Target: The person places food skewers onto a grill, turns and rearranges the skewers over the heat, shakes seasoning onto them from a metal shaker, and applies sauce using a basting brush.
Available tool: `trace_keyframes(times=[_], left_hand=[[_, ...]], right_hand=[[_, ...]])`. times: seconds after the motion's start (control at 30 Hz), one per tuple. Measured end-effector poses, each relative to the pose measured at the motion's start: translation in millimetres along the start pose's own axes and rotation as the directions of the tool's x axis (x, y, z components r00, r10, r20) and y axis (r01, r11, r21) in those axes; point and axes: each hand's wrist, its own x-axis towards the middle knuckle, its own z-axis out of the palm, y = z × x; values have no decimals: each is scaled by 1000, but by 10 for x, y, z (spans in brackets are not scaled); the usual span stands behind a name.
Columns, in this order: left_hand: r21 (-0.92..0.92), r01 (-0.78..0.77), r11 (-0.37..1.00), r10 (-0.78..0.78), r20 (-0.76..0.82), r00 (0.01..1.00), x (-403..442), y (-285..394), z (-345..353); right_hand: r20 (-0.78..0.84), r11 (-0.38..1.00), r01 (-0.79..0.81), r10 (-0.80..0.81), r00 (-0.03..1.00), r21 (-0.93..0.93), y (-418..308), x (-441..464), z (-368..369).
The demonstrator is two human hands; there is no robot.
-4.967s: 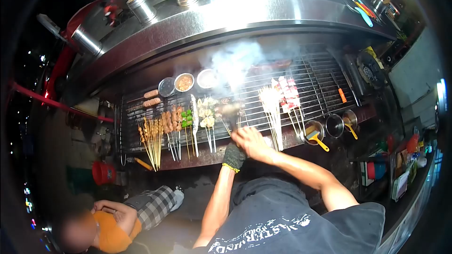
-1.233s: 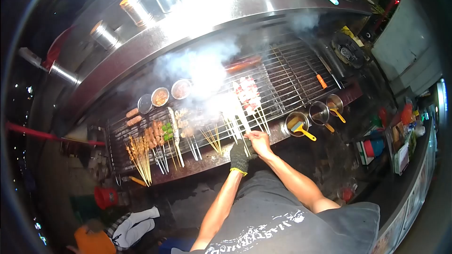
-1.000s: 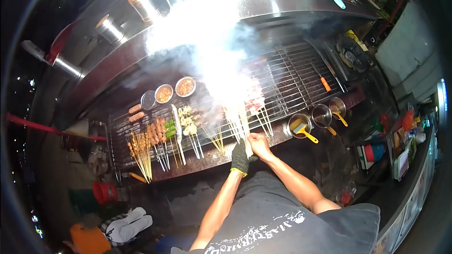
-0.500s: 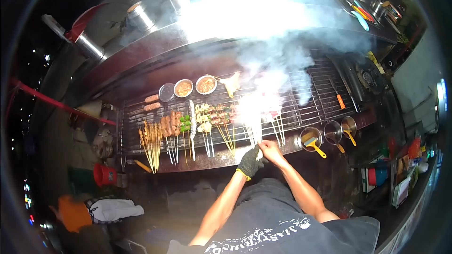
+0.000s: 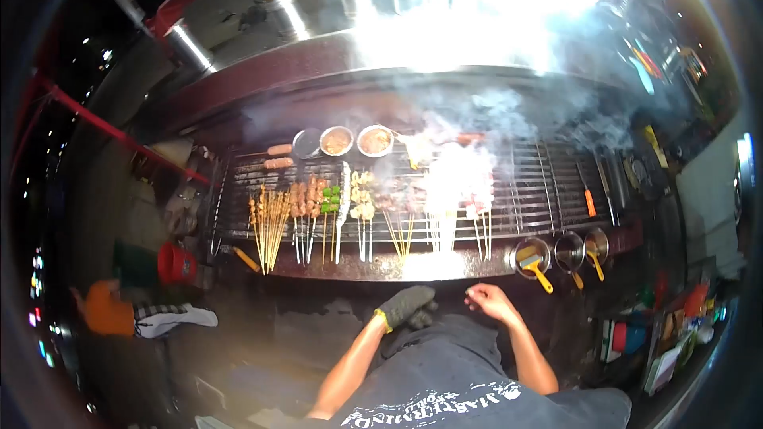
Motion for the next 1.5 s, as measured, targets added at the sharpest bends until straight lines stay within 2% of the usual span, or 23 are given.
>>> trace_keyframes(times=[0.1,0.23,0.3,0.33,0.4,0.47,0.53,0.63,0.73,0.8,0.93,0.97,1.0,1.03,1.07,1.1,1.13,1.2,1.27,1.33,1.4,1.43,1.5], left_hand=[[499,-98,861,166,-93,982,-582,320,-28],[590,-172,789,314,-146,938,-1243,1142,-466],[571,-571,590,794,-284,537,-1298,1453,-935],[634,-599,490,871,-329,364,-1534,1834,-947],[818,-513,261,939,-338,-62,-1909,2540,-1095],[946,-285,154,816,-285,-504,-2205,3186,-1268],[953,-153,261,672,-294,-679,-2532,3821,-1649],[916,-84,393,525,-299,-797,-2880,4726,-2529],[885,-345,311,663,-462,-588,-3076,4973,-2669],[901,-356,248,782,-403,-475,-2988,5075,-3159],[845,-527,-88,903,-155,-400,-2176,3659,-2625],[626,-779,-28,950,-224,-215,-1785,3074,-2682],[801,-562,-208,976,130,-177,-1733,2695,-2436],[800,-366,-475,876,467,-115,-1680,2314,-2191],[736,-519,-434,878,475,-60,-1643,2241,-1928],[659,-657,-366,877,481,-5,-1606,2168,-1665],[685,-623,-377,834,544,93,-1432,2070,-1715],[755,-558,-345,926,370,-72,-1347,2031,-1858],[839,-545,-16,984,111,142,-1362,2137,-2237],[871,-490,23,988,54,142,-1195,2427,-2707],[948,-317,-25,969,101,226,-1003,2790,-3145],[986,-149,-71,909,126,398,-922,2985,-3338],[999,19,-48,857,31,515,-697,3101,-3555]], right_hand=[[17,983,50,-47,999,-176,-42,-156,-37],[89,907,57,-22,996,-418,-399,-223,-27],[87,878,103,-71,994,-468,-765,-344,42],[60,851,130,-115,992,-508,-915,-360,74],[54,862,161,-155,986,-480,-1041,-324,108],[39,852,215,-224,974,-478,-1324,-404,191],[16,832,240,-268,963,-500,-1597,-426,322],[-2,822,314,-358,934,-476,-1830,-348,584],[-2,813,325,-373,928,-484,-2200,-293,992],[57,829,325,-337,940,-454,-2427,-190,1269],[116,872,477,-488,865,112,-2524,401,1703],[133,845,384,-458,879,371,-2732,470,1850],[152,640,253,-508,848,725,-2916,557,2041],[131,523,88,-367,921,848,-3169,560,2105],[141,356,-58,-214,967,933,-3368,563,2157],[-75,466,110,-93,993,878,-3328,771,2179],[-303,583,245,2,953,775,-3219,1025,2164],[-309,476,369,-203,929,799,-3191,1350,2008],[-603,643,699,-434,670,314,-3178,1816,1747],[-718,743,609,-582,382,-278,-3256,2233,1577],[-733,818,571,-349,584,65,-3459,2522,1518],[-713,643,680,-287,640,352,-3421,2870,1493],[-761,592,662,-122,637,459,-3321,3171,1500]])
